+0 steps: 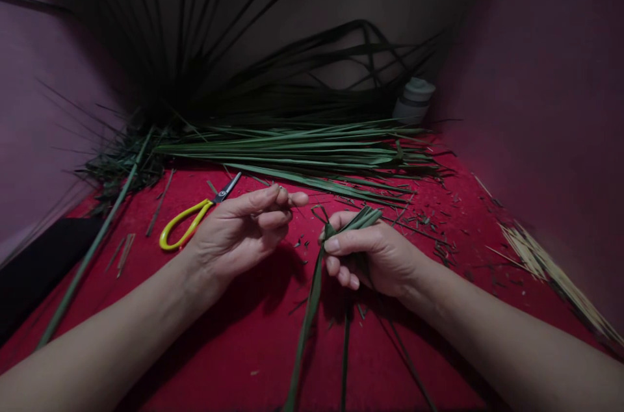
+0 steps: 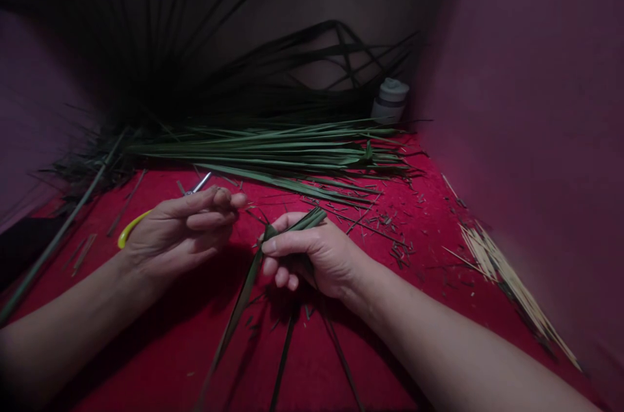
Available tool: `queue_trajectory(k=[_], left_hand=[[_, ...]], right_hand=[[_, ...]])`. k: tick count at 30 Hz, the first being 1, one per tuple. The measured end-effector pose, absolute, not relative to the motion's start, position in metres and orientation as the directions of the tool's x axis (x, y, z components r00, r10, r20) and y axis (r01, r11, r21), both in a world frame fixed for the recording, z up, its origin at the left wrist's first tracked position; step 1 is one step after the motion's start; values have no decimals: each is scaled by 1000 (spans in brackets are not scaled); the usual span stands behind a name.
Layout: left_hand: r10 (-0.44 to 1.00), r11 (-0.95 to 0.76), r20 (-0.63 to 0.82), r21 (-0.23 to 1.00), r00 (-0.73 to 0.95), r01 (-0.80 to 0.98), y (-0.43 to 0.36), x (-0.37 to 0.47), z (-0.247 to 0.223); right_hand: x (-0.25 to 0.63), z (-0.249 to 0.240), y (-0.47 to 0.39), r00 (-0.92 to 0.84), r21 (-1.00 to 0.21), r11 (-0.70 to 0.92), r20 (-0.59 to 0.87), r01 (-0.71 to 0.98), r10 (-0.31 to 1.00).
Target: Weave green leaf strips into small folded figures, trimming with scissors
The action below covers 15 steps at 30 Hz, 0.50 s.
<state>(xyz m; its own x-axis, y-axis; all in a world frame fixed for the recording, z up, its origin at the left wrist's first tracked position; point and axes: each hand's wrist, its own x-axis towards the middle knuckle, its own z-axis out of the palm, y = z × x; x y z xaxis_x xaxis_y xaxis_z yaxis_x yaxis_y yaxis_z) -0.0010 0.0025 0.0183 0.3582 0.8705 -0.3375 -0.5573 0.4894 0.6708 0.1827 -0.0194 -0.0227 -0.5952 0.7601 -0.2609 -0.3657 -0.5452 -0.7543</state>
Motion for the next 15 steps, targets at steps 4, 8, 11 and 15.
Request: queue_trajectory(k=[4, 8, 11, 15], left_hand=[[901, 426, -277, 707, 334, -564, 4, -2, 17], [903, 409, -228, 714, 363, -568, 5, -3, 15], [901, 419, -245, 703, 357, -575, 6, -3, 13], [899, 419, -268, 755, 346, -505, 6, -2, 14]], right_hand=[[183, -24, -20, -599, -742, -553, -260, -378, 757], [183, -23, -20, -593, -735, -560, -268, -384, 759], [183, -24, -20, -588, -742, -556, -273, -375, 762], [183, -25, -19, -589, -746, -549, -265, -376, 763]])
